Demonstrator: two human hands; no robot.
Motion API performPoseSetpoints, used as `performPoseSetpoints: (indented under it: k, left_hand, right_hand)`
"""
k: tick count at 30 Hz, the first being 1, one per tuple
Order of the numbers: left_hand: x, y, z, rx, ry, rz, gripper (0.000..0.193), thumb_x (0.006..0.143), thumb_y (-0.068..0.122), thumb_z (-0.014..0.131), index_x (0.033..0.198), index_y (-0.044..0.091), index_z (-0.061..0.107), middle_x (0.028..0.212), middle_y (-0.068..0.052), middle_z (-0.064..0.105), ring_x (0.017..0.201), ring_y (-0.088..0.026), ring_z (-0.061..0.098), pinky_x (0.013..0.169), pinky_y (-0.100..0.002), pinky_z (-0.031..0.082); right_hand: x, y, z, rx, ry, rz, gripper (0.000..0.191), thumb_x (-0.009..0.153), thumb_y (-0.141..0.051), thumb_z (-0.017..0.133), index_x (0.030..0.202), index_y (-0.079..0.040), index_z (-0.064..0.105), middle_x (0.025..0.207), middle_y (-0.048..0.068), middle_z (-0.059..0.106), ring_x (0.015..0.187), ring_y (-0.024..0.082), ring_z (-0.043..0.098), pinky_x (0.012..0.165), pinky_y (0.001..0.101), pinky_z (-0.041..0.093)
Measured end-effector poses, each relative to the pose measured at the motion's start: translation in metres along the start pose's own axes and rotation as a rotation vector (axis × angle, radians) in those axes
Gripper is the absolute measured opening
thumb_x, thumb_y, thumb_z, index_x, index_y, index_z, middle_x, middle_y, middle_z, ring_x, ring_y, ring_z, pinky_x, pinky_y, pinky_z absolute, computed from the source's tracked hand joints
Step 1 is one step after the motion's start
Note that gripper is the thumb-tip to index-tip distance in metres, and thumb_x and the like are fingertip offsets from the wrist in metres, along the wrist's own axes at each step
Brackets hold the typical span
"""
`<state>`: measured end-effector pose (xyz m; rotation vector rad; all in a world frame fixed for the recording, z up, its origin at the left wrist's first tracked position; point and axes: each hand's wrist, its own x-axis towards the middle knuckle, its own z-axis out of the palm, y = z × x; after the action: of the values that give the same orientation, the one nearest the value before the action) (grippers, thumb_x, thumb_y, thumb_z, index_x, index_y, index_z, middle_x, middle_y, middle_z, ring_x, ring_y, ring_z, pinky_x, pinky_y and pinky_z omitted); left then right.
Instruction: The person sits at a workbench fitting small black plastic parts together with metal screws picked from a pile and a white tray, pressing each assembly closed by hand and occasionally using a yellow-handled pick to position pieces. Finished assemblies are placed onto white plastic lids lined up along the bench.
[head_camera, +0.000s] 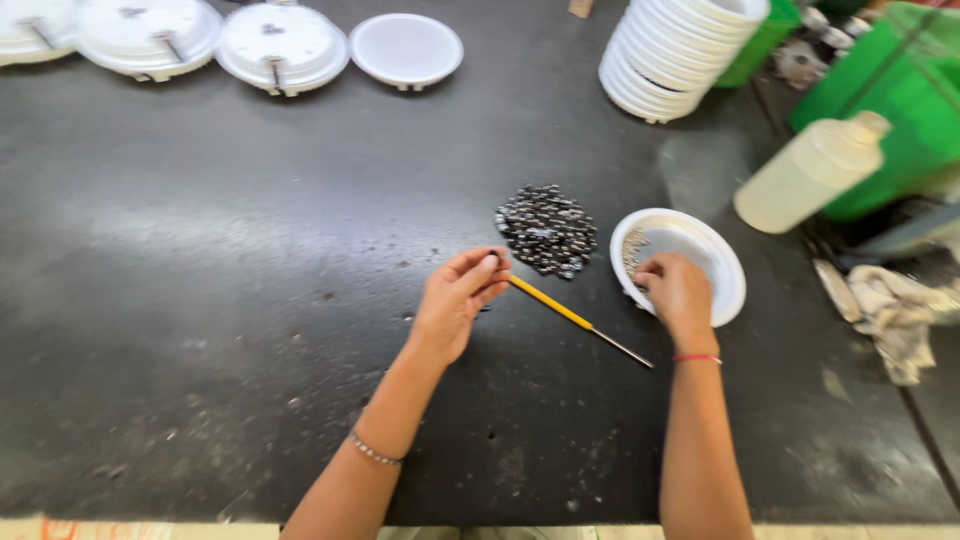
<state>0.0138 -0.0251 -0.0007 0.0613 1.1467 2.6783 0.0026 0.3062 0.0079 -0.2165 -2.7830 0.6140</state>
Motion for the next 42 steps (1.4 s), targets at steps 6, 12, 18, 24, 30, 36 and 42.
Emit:
performPoseSetpoints:
  k: [6, 12, 18, 24, 30, 36, 42]
  left_hand:
    - [0.003, 0.001, -0.005, -0.05, 0.01, -0.032, 0.025, 0.098, 0.016, 0.065, 0.118, 0.001, 0.067, 0.107, -0.008, 0.073, 0.099, -0.014, 0.069, 0.09, -0.03, 0.058]
    - [0.001, -0.002, -0.003, 0.011, 0.018, -0.014, 0.025, 0.098, 0.017, 0.066, 0.118, 0.002, 0.069, 0.107, -0.006, 0.072, 0.097, -0.012, 0.068, 0.089, -0.03, 0.057]
    - [-0.002, 0.001, -0.003, 0.025, 0.027, -0.031, 0.025, 0.099, 0.018, 0.067, 0.117, 0.001, 0.069, 0.105, -0.006, 0.072, 0.096, -0.013, 0.068, 0.09, -0.03, 0.057]
    - [-0.002, 0.005, 0.0, 0.038, 0.025, -0.018, 0.025, 0.097, 0.016, 0.068, 0.117, 0.002, 0.069, 0.105, -0.007, 0.073, 0.096, -0.014, 0.069, 0.089, -0.029, 0.057]
    - [-0.003, 0.005, 0.001, 0.05, 0.025, -0.008, 0.024, 0.097, 0.015, 0.069, 0.117, 0.002, 0.069, 0.105, -0.007, 0.073, 0.096, -0.013, 0.069, 0.089, -0.029, 0.057]
    - [0.0, 0.0, -0.002, 0.079, 0.037, -0.005, 0.024, 0.097, 0.013, 0.068, 0.118, 0.001, 0.07, 0.105, -0.007, 0.074, 0.096, -0.013, 0.069, 0.088, -0.028, 0.057]
    - [0.009, -0.011, -0.005, 0.037, 0.027, 0.02, 0.024, 0.097, 0.01, 0.067, 0.118, -0.001, 0.071, 0.106, -0.008, 0.075, 0.095, -0.013, 0.071, 0.087, -0.027, 0.058]
  right_hand:
    - [0.001, -0.004, -0.005, 0.065, -0.004, 0.03, 0.017, 0.081, -0.013, 0.08, 0.098, -0.011, 0.079, 0.092, 0.009, 0.075, 0.082, 0.025, 0.071, 0.076, 0.0383, 0.053]
    - [-0.004, -0.009, -0.011, 0.062, -0.014, -0.051, 0.025, 0.075, -0.013, 0.082, 0.1, -0.012, 0.08, 0.096, 0.008, 0.071, 0.079, 0.023, 0.07, 0.073, 0.0381, 0.053]
    - [-0.004, -0.014, -0.006, 0.057, 0.004, 0.013, 0.011, 0.082, -0.014, 0.08, 0.091, -0.009, 0.079, 0.094, 0.008, 0.074, 0.082, 0.024, 0.07, 0.075, 0.0384, 0.053]
    - [-0.002, -0.019, -0.007, 0.059, 0.043, 0.036, 0.011, 0.084, -0.014, 0.079, 0.095, -0.009, 0.079, 0.098, 0.009, 0.074, 0.083, 0.024, 0.069, 0.076, 0.0387, 0.052]
    - [-0.007, -0.028, -0.011, 0.136, -0.003, -0.038, 0.018, 0.081, -0.01, 0.077, 0.098, -0.011, 0.079, 0.099, 0.007, 0.075, 0.08, 0.022, 0.069, 0.074, 0.0363, 0.053]
    - [-0.003, -0.021, -0.004, 0.159, 0.08, -0.004, 0.01, 0.085, -0.01, 0.077, 0.095, -0.008, 0.077, 0.094, 0.01, 0.074, 0.08, 0.022, 0.069, 0.076, 0.0361, 0.053]
    - [0.002, -0.036, -0.009, 0.397, 0.217, -0.088, 0.011, 0.091, -0.009, 0.075, 0.1, -0.003, 0.073, 0.094, 0.007, 0.075, 0.082, 0.015, 0.07, 0.078, 0.0307, 0.055]
